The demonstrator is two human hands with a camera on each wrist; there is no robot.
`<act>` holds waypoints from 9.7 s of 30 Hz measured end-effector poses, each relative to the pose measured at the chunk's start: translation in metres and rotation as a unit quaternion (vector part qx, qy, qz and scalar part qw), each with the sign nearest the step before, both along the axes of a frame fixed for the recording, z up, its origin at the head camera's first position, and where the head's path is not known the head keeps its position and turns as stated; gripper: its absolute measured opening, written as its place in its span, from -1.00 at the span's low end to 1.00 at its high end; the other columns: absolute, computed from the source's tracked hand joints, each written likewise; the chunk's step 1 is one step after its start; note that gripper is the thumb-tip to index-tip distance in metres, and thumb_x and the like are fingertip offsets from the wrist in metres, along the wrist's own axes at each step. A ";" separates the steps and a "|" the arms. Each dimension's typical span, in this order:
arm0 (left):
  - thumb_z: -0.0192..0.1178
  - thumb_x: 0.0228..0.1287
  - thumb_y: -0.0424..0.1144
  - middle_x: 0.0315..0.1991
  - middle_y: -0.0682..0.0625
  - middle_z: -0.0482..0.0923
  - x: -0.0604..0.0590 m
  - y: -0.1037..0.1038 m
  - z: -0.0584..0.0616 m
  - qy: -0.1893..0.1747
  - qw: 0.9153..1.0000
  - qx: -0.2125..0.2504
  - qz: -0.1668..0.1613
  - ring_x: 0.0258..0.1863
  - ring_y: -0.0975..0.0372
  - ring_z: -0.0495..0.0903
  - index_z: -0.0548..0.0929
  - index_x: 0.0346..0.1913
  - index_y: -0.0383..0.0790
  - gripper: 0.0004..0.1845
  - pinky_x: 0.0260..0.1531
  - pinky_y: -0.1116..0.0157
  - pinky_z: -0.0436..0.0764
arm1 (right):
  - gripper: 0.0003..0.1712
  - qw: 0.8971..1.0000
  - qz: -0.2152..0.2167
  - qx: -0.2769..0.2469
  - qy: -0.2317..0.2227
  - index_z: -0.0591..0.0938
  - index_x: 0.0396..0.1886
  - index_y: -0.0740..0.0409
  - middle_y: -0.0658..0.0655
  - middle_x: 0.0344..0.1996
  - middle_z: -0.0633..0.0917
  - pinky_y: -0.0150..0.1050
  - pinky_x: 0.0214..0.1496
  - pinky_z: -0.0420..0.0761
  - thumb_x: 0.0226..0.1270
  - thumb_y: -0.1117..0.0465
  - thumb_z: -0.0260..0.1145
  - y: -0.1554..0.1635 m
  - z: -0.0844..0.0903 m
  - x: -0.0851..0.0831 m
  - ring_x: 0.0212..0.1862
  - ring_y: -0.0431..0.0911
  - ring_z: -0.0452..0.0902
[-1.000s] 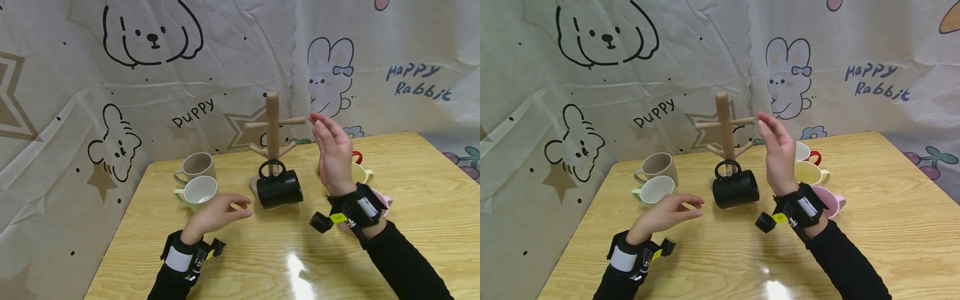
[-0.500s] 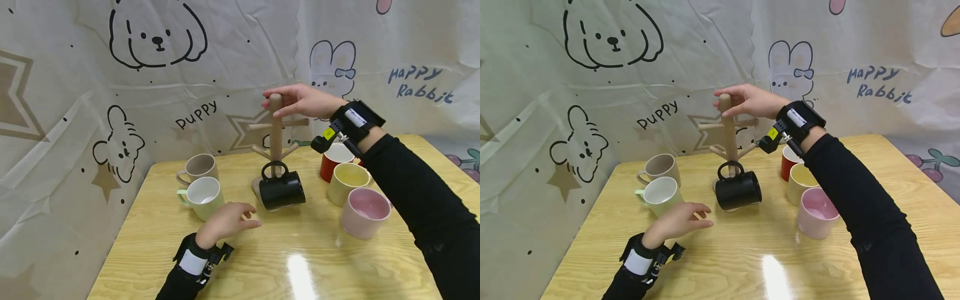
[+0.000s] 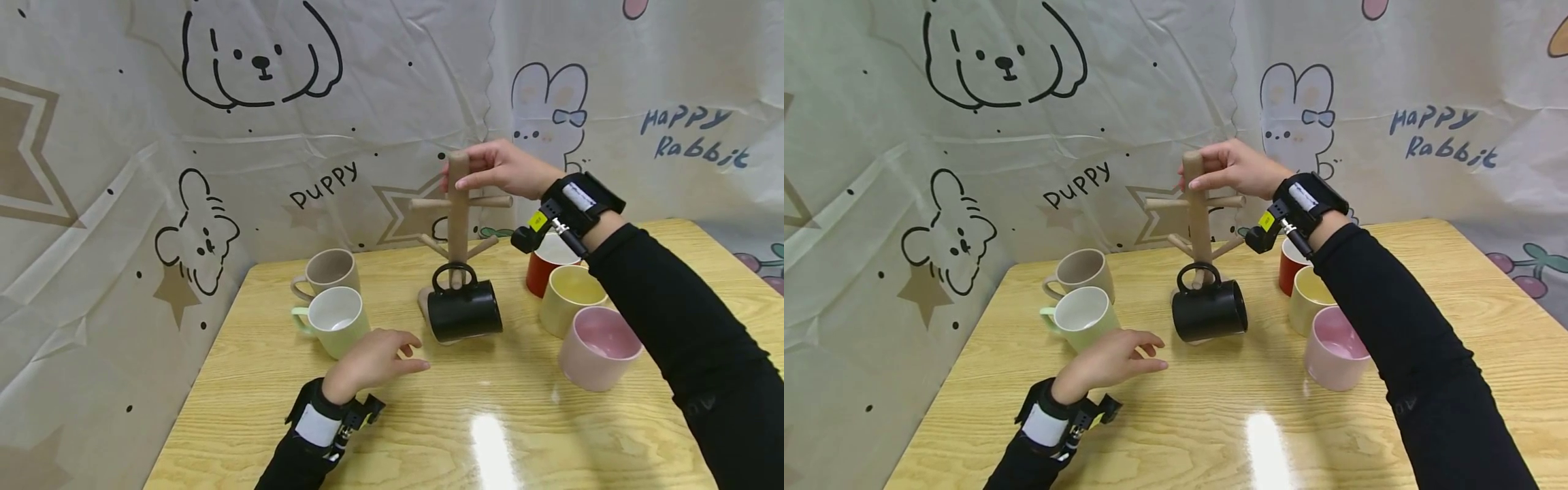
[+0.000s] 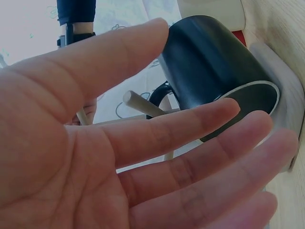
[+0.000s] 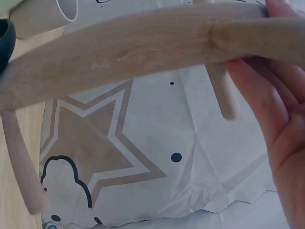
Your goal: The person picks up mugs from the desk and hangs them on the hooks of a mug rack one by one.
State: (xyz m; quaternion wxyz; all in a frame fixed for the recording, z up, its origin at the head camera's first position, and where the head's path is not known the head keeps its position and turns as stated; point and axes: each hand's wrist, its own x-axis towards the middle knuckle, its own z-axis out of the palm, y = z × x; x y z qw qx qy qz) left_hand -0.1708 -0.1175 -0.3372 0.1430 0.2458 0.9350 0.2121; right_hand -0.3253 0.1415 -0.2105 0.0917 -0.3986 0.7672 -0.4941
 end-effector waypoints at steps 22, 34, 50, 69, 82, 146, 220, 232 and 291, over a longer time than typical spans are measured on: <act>0.17 0.21 -0.01 -0.18 -0.12 0.64 -0.002 0.001 -0.001 -0.009 1.000 -0.004 -0.002 -0.14 0.06 0.58 0.58 0.02 -0.28 -0.56 -0.16 0.16 0.52 | -0.62 0.911 -0.348 0.073 0.211 0.61 -0.30 0.32 0.29 -0.31 0.70 -0.41 -0.38 0.52 0.04 0.10 0.43 -0.031 -0.003 0.031 -0.29 0.04 0.62; 0.18 0.21 -0.02 -0.19 -0.12 0.64 -0.002 0.000 0.000 0.001 1.000 -0.004 -0.003 -0.16 0.08 0.59 0.59 -0.01 -0.29 -0.56 -0.16 0.18 0.53 | -0.60 0.884 -0.420 0.076 0.188 0.45 -0.51 0.24 0.26 -0.37 0.63 -0.32 -0.42 0.42 0.04 0.04 0.41 -0.047 -0.001 0.039 -0.31 0.04 0.53; 0.18 0.21 -0.01 -0.17 -0.11 0.63 -0.001 -0.001 0.001 -0.018 1.000 -0.003 0.007 -0.15 0.08 0.59 0.58 0.01 -0.28 -0.56 -0.17 0.17 0.54 | -0.58 0.877 -0.438 0.087 0.179 0.41 -0.49 0.22 0.21 -0.43 0.59 -0.28 -0.43 0.44 0.07 0.02 0.40 -0.056 -0.002 0.045 -0.34 0.02 0.53; 0.19 0.23 -0.16 -0.12 -0.13 0.62 -0.002 -0.056 0.033 0.059 0.989 0.125 0.051 -0.24 0.13 0.66 0.58 0.01 -0.30 -0.64 -0.21 0.25 0.61 | -0.66 0.894 -0.416 -0.100 0.134 0.65 -0.05 0.10 -0.10 -0.13 0.68 -0.50 0.10 0.45 0.17 0.12 0.33 0.022 -0.025 0.139 -0.02 -0.41 0.53; 0.18 0.24 -0.19 -0.03 -0.29 0.57 -0.013 -0.128 0.044 0.115 0.967 0.148 0.171 -0.08 -0.06 0.60 0.51 0.11 -0.35 -0.58 -0.11 0.07 0.58 | -0.57 0.898 -0.438 -0.034 -0.002 0.58 -0.01 0.19 -0.45 -0.33 0.62 -0.66 -0.23 0.47 0.21 0.02 0.28 0.087 -0.095 0.143 -0.26 -0.48 0.56; 0.00 0.14 -0.59 -0.08 -0.27 0.60 -0.055 -0.137 -0.014 0.148 0.971 -0.052 0.181 -0.13 -0.06 0.57 0.62 -0.05 -0.37 -0.66 -0.15 -0.01 0.54 | -0.51 0.914 -0.386 0.120 0.024 0.59 -0.05 0.21 0.29 -0.04 0.61 0.21 0.04 0.35 0.24 -0.09 0.22 0.091 -0.095 0.140 0.12 0.20 0.38; 0.21 0.15 -0.29 -0.51 0.09 0.53 -0.023 -0.067 0.018 0.315 0.942 0.108 -0.049 -0.53 0.38 0.39 0.62 -0.32 -0.17 -0.95 -0.51 0.43 0.47 | -0.60 0.923 -0.359 0.134 0.028 0.62 -0.13 0.22 0.26 -0.14 0.66 0.11 0.05 0.42 0.23 -0.01 0.27 0.083 -0.097 0.137 0.08 0.19 0.45; 0.20 0.17 -0.29 -0.49 0.06 0.61 -0.015 -0.003 -0.010 0.247 0.943 0.214 -0.068 -0.59 0.43 0.38 0.67 -0.27 -0.19 -0.90 -0.59 0.56 0.38 | -0.61 0.924 -0.359 0.131 0.028 0.63 -0.14 0.21 0.24 -0.16 0.67 0.12 0.07 0.42 0.22 -0.01 0.28 0.083 -0.098 0.138 0.08 0.18 0.46; 0.06 0.33 -0.17 0.02 -0.24 0.57 -0.016 -0.064 0.024 -0.084 0.940 0.325 0.062 0.03 0.06 0.56 0.52 0.10 -0.34 -0.62 0.13 0.14 0.46 | -0.24 0.826 -0.288 -0.452 -0.176 0.24 0.16 0.05 -0.02 -0.04 0.48 -0.36 -0.05 0.55 -0.03 0.56 0.28 -0.051 -0.172 0.181 -0.06 -0.22 0.47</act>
